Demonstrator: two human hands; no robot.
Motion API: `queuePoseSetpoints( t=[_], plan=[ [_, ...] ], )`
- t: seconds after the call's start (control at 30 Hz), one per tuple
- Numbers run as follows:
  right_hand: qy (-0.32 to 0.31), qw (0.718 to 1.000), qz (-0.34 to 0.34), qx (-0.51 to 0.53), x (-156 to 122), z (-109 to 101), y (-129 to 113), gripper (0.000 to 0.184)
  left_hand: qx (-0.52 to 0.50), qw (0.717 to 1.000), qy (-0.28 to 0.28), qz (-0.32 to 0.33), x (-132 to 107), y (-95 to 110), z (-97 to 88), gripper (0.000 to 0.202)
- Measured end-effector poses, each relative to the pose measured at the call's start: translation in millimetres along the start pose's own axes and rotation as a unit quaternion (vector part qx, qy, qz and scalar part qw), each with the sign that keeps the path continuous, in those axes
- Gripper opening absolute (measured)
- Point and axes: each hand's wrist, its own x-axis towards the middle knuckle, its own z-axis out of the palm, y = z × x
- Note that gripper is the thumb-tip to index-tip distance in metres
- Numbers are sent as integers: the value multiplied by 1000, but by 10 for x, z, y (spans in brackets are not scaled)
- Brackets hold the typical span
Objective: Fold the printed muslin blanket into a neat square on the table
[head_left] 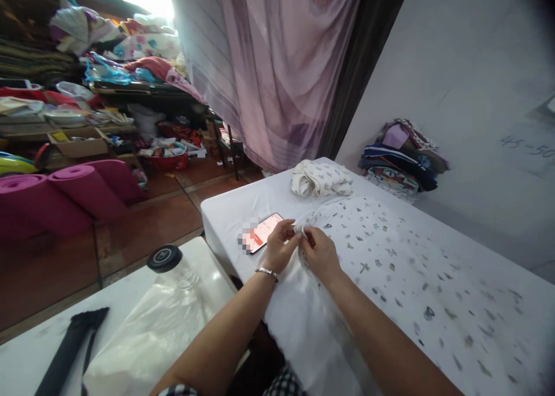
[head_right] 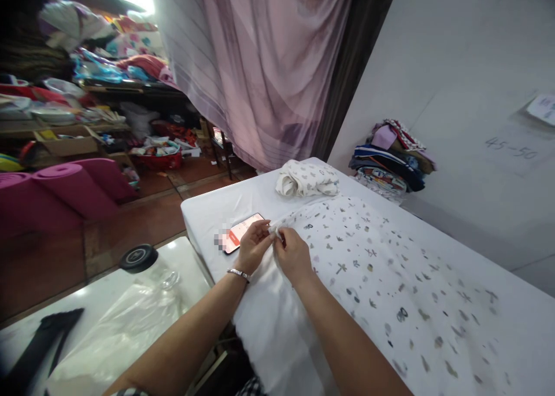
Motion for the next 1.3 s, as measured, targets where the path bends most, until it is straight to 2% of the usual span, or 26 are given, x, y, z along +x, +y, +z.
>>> queuePoseSetpoints(
  t=[0.2,0.3,0.37,0.5,0.57,0.67,0.8,0.93,1.07,1.17,1.3],
  plan=[
    [-6,998,-13,68,-1,81,9,28,59,998,6,-35,19,-12,0,45],
    [-39,993,10,108,-33,95,12,36,64,996,28,-48,37,-29,2,41],
    [-71,990,35,121,-117,34,39,44,64,996,41,-56,54,-54,1,35],
    [-111,993,13,28,-545,-331,158,49,80,992,63,-70,92,-116,-6,30],
    [-117,992,14,-39,-891,-599,248,46,80,991,69,-79,117,-135,-7,31],
    [-111,983,57,-132,-1505,-1028,398,43,71,989,79,-103,168,-137,3,33],
    [-53,969,123,-206,-2302,-1588,518,41,104,984,99,-109,248,-128,45,37],
    [37,941,222,-254,-2855,-2041,524,36,202,972,104,-67,283,-117,113,37],
    [74,924,269,-262,-3157,-2272,486,35,301,947,108,-8,237,-51,174,35],
    [89,926,260,-260,-3288,-2338,424,34,344,933,104,32,197,-12,202,36],
    [79,930,233,-274,-3364,-2360,322,35,375,919,115,37,194,-14,231,39]
  ],
)
